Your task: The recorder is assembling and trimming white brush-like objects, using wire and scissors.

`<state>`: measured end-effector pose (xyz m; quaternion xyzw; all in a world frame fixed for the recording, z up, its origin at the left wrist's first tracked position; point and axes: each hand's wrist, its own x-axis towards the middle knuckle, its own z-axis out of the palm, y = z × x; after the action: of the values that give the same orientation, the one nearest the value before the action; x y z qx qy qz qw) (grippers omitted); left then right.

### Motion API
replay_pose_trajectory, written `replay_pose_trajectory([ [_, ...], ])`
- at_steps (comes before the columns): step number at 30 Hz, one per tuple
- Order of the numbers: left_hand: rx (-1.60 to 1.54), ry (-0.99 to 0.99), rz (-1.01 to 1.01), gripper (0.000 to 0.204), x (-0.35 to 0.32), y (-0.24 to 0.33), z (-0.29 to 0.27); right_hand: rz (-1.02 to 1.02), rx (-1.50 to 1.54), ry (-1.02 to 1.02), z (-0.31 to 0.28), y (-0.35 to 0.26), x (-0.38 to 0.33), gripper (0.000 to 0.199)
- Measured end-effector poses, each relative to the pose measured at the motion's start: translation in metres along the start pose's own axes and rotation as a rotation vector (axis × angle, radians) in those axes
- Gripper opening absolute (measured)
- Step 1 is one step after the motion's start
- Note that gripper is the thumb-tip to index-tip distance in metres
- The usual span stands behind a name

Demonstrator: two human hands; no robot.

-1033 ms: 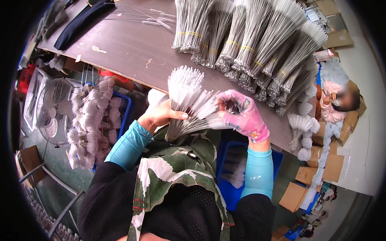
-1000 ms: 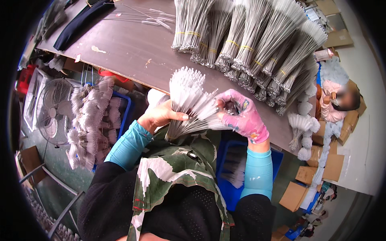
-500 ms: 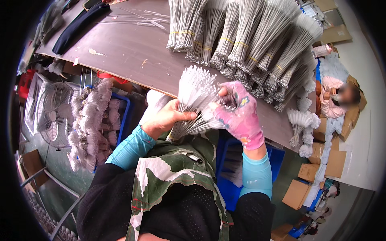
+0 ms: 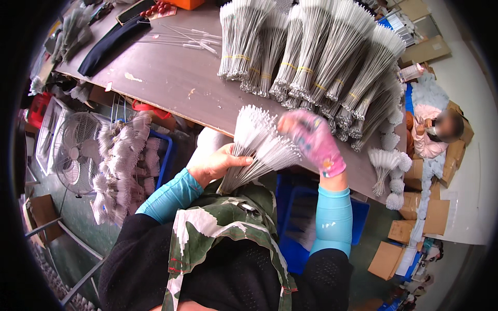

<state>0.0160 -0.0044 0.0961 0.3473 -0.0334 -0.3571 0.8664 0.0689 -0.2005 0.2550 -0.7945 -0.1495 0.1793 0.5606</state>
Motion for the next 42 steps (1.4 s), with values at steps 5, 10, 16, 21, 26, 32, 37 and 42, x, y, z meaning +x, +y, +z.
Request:
replay_pose_trajectory([
  [5,0.022,0.046,0.023,0.037,-0.005,-0.004,0.013,-0.107,-0.094,0.281,0.024,-0.012,0.037,0.031],
  [10,0.008,0.038,0.046,0.044,-0.013,-0.007,0.005,-0.166,-0.203,0.158,0.033,0.04,0.023,0.027],
  [16,0.001,-0.214,-0.109,0.055,0.001,0.003,0.0,0.14,0.009,0.117,0.016,0.018,-0.021,0.04],
  [21,0.027,-0.204,-0.132,0.054,0.006,-0.006,0.009,0.127,0.118,0.202,0.019,0.011,-0.054,0.05],
  [26,0.016,-0.232,-0.204,0.053,0.016,-0.021,0.013,0.14,0.123,0.22,0.015,0.02,-0.085,0.041],
  [32,0.031,-0.301,-0.286,0.063,0.029,-0.025,0.02,0.071,0.148,0.34,0.016,0.024,-0.102,0.018],
  [37,0.044,-0.27,-0.259,0.06,0.036,-0.025,0.028,0.197,0.047,0.458,0.008,0.037,-0.095,0.02],
  [42,0.173,-0.34,-0.271,0.055,0.042,-0.026,0.008,0.156,0.244,0.33,0.003,0.033,-0.097,0.027],
])
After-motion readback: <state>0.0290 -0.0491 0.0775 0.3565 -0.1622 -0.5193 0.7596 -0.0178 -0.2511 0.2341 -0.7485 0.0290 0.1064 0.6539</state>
